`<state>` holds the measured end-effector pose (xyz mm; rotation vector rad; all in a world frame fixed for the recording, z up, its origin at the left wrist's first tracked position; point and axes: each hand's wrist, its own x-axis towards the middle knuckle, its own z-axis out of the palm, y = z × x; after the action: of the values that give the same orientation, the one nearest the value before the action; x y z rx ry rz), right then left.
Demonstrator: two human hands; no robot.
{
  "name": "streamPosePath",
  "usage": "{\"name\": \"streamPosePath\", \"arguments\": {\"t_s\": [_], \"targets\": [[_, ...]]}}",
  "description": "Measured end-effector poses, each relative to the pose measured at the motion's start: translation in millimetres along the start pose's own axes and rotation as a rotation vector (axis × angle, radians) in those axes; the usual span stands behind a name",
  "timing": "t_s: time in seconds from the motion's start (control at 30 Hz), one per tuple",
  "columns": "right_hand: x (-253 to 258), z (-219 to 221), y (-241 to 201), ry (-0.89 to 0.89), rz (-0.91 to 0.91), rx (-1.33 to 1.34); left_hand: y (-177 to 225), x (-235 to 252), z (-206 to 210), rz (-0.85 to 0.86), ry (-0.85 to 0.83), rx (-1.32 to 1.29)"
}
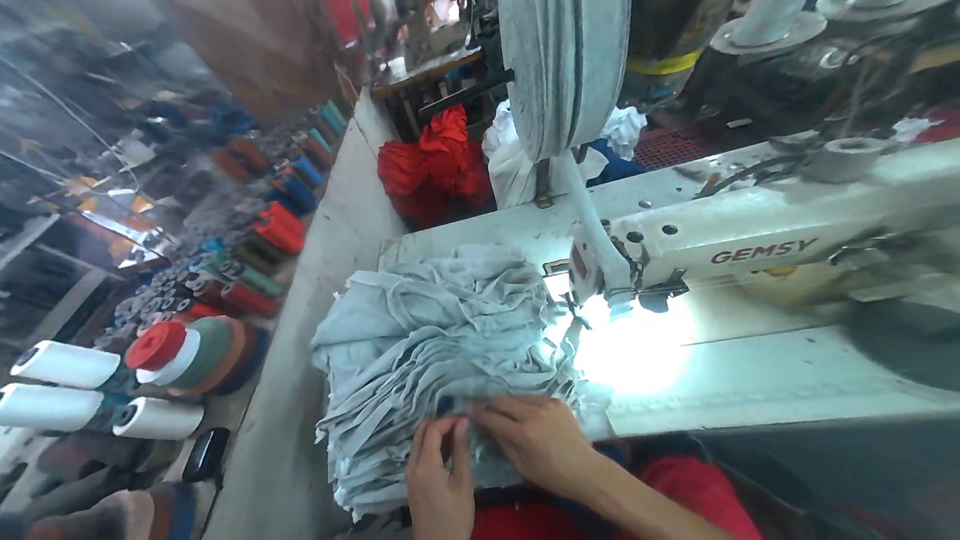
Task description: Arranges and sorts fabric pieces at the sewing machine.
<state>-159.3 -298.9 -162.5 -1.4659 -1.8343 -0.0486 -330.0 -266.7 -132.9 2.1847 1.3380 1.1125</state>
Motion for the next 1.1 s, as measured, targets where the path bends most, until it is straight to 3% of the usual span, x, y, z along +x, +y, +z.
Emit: {"name": "streamPosePath", "arguments": {"t_s": [0.1, 0.2, 0.3, 0.37, 0.43, 0.63, 0.83, 0.97, 1.1], "targets": [[-1.2, -7.1, 1.5, -0.069, 0.092, 0.086, -1.5, 21.1, -3.8, 0.167, 0.022, 0.055], [3.5, -20.3, 7.1, -0.058, 0.234, 0.188, -4.8, 46.1, 0.5, 0.260, -0.061, 0.234], [18.7, -33.5, 19.1, -0.172, 0.337, 0.096, -1.3, 52.0, 5.2, 0.239, -0.145, 0.379], [29.9, -42.0, 25.5, -0.318, 0.411, 0.070, 3.8, 46.7, 7.4, 0.167, -0.153, 0.380], [35.8, -40.6, 29.5, -0.347, 0.435, 0.058, 5.4, 42.1, 8.9, 0.075, -0.149, 0.351], [15.1, -14.2, 36.7, -0.189, 0.403, 0.175, -5.4, 47.3, 9.4, 0.079, -0.208, 0.267], [-2.2, -19.7, 32.8, -0.121, 0.409, 0.190, -3.0, 52.3, 7.6, 0.261, -0.377, 0.462], [-7.0, -25.3, 27.5, -0.064, 0.377, 0.115, 3.5, 59.8, 2.6, 0.242, -0.455, 0.500], [-8.6, -34.5, 17.6, 0.010, 0.319, 0.063, -1.4, 52.5, -3.5, 0.242, -0.340, 0.369]]}}
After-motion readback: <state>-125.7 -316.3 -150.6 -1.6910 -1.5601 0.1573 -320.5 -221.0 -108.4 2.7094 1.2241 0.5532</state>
